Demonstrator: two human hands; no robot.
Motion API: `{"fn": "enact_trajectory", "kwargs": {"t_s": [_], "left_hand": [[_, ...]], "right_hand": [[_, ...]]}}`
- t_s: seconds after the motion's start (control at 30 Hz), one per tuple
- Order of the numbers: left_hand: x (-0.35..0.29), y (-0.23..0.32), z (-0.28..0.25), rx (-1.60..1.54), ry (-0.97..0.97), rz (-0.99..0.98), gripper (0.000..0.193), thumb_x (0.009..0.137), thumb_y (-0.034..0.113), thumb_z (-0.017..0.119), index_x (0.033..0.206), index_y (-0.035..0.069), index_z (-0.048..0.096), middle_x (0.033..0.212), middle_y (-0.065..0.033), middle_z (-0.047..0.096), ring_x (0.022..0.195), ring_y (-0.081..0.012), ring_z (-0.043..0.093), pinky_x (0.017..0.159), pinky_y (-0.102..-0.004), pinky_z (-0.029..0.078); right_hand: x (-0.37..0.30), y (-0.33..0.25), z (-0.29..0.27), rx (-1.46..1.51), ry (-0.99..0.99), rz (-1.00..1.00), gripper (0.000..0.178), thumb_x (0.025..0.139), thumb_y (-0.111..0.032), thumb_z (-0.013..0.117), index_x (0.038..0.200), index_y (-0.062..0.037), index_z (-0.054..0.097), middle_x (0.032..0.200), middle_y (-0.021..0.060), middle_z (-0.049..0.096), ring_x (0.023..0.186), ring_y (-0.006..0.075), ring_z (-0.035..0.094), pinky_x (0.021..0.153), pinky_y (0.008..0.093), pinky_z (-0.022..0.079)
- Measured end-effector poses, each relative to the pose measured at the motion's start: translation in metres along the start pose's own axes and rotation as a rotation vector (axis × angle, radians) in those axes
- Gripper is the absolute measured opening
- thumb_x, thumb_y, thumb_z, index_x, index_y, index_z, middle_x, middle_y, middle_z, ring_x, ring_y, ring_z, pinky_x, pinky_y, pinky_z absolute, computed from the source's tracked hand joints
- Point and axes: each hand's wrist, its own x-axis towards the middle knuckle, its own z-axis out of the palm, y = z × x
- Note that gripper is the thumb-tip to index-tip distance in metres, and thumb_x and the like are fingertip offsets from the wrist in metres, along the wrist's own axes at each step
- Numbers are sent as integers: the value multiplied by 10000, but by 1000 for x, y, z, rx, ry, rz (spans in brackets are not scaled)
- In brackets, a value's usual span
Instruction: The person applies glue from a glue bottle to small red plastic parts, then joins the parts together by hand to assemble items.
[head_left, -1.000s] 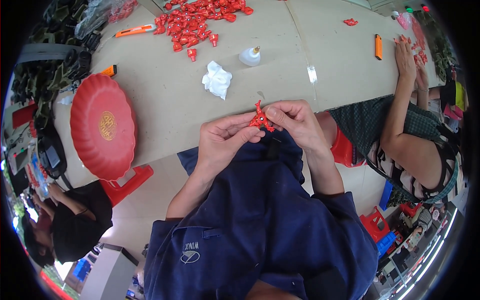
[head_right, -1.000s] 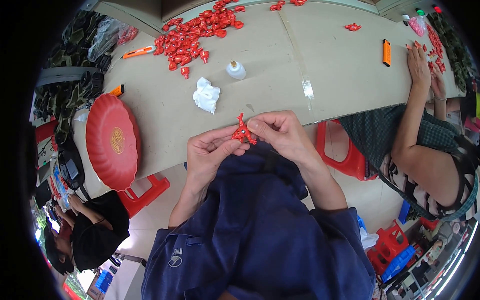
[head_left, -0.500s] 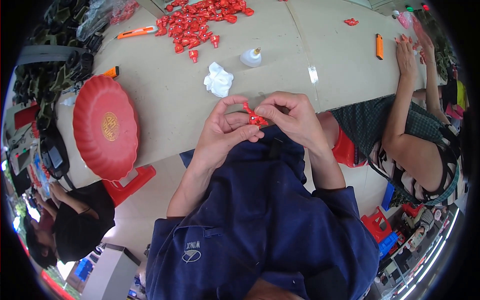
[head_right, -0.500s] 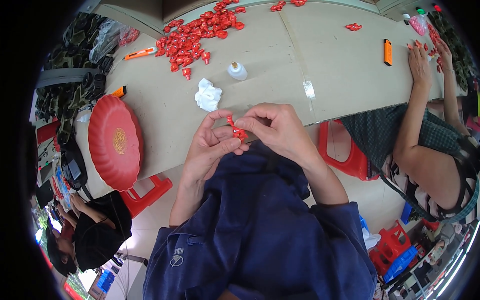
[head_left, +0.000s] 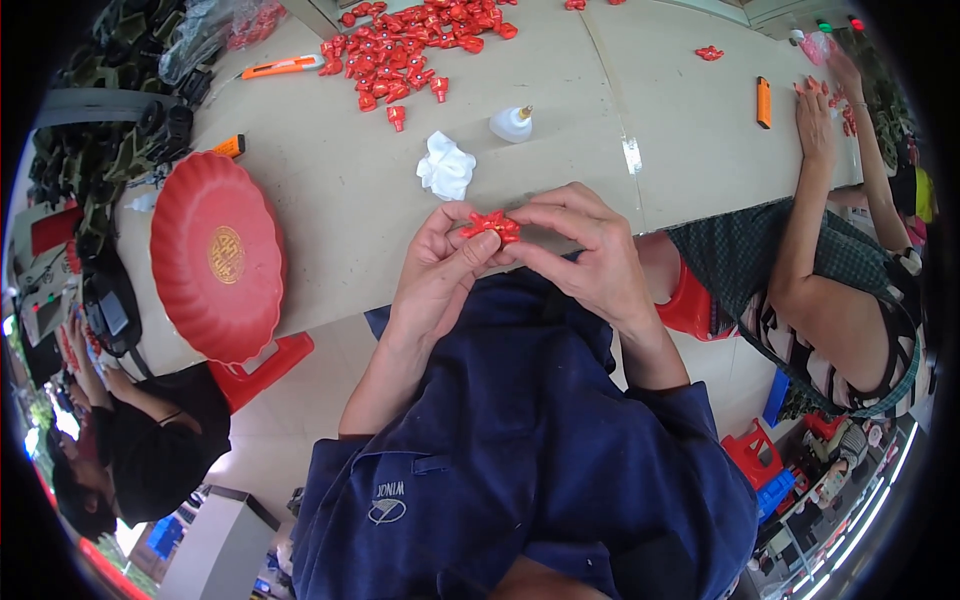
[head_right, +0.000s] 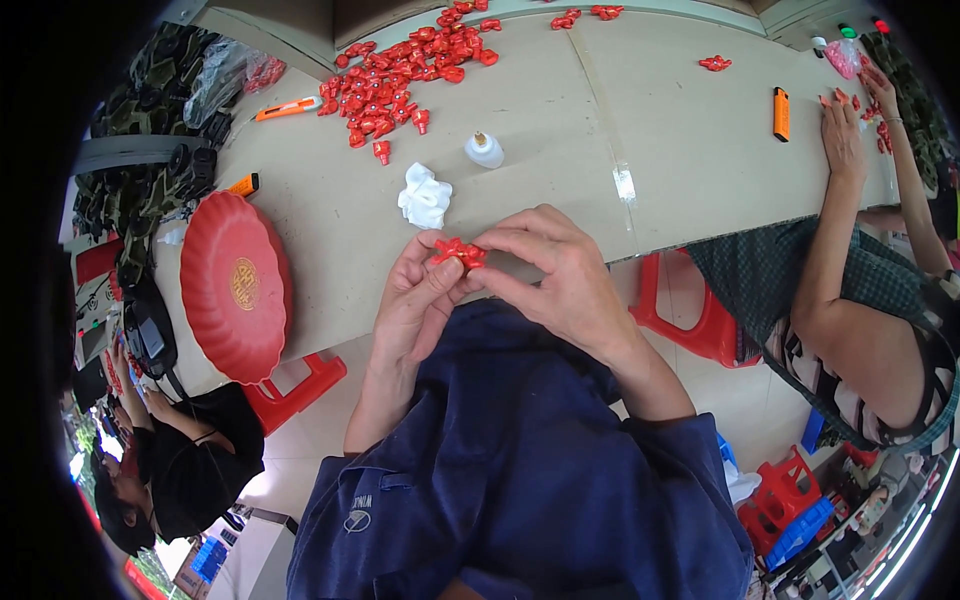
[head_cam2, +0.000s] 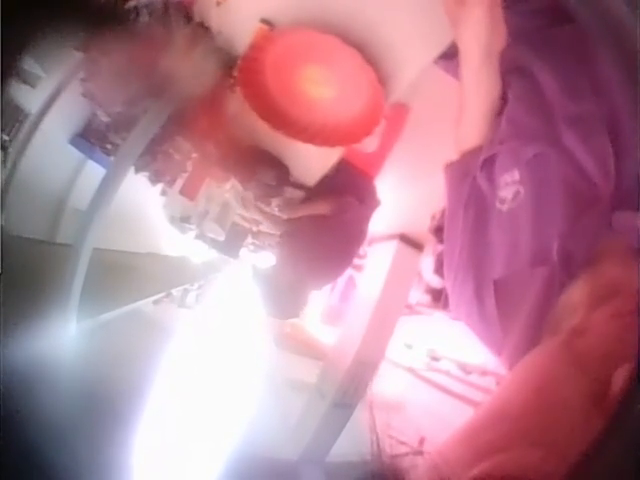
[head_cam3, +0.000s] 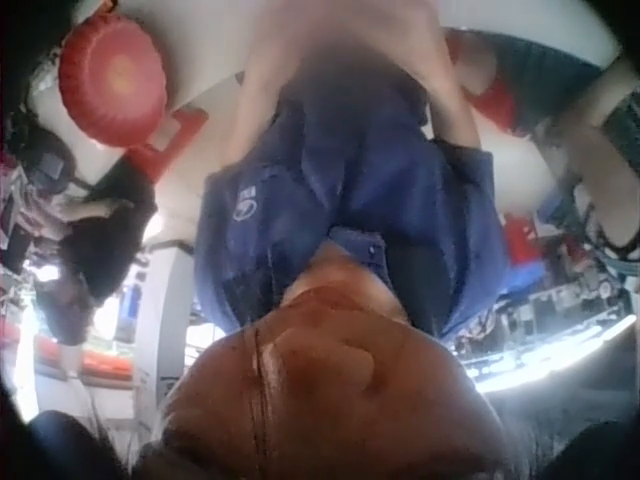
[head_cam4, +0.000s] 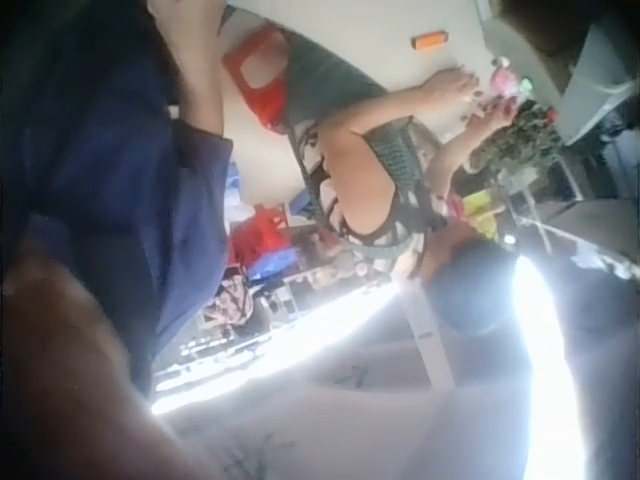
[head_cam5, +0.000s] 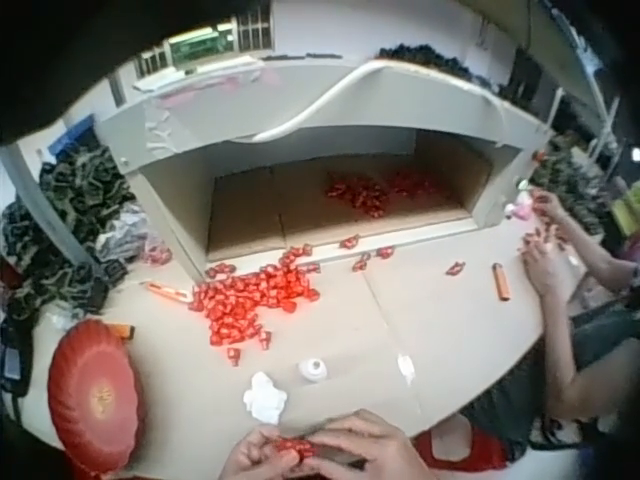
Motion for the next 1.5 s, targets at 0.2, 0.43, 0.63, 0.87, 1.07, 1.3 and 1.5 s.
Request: {"fn": "enact_trajectory", "kwargs": {"t_s": [0.2,0.43,0.63,0.87,1.07,1.3,1.5], "left_hand": [[-1,5,-4,269,-2,69,238,838,16,575,1068,-4,519,934,-94,619,825,-130,609,745,-243,500],[-1,11,4,413,-32,18,316,846,-8,550,1157,-31,494,966,-107,619,822,-133,612,713,-241,509],[-1,17,3,392,-113,38,357,848,-25,534,1194,-35,446,969,-136,611,822,-167,620,702,-257,517],[0,15,-6,355,-164,17,326,838,-41,539,1153,-42,459,944,-132,604,828,-197,631,717,-275,534],[2,15,-9,232,-133,-1,107,836,-55,531,935,-31,498,911,-126,593,865,-232,636,721,-294,555],[4,21,-11,274,-135,28,184,832,-59,536,1010,-47,493,972,-133,587,910,-239,623,776,-290,538],[6,22,-19,329,-201,1,289,830,-58,536,1112,-55,469,1040,-152,573,930,-248,615,802,-297,528]], "right_hand": [[6,-3,-14,-92,-159,-38,235,710,-40,663,941,-10,631,826,83,622,751,196,568,660,289,457],[3,1,-11,32,-162,26,221,732,-20,635,951,5,622,825,88,623,739,207,568,657,291,456],[5,-2,-13,177,-243,220,192,786,-25,609,974,10,619,830,89,625,756,152,574,675,258,453],[-1,17,-2,513,-178,420,190,818,-80,615,977,24,619,801,33,623,736,70,542,659,211,442],[4,12,2,490,-139,440,178,809,-113,635,937,11,644,754,9,613,636,29,488,581,174,408],[7,17,7,413,-145,322,162,832,-106,606,912,30,642,760,46,597,629,45,520,561,181,408],[13,6,11,462,-130,358,138,833,-92,593,887,22,647,770,54,596,614,56,542,553,181,414]]}}
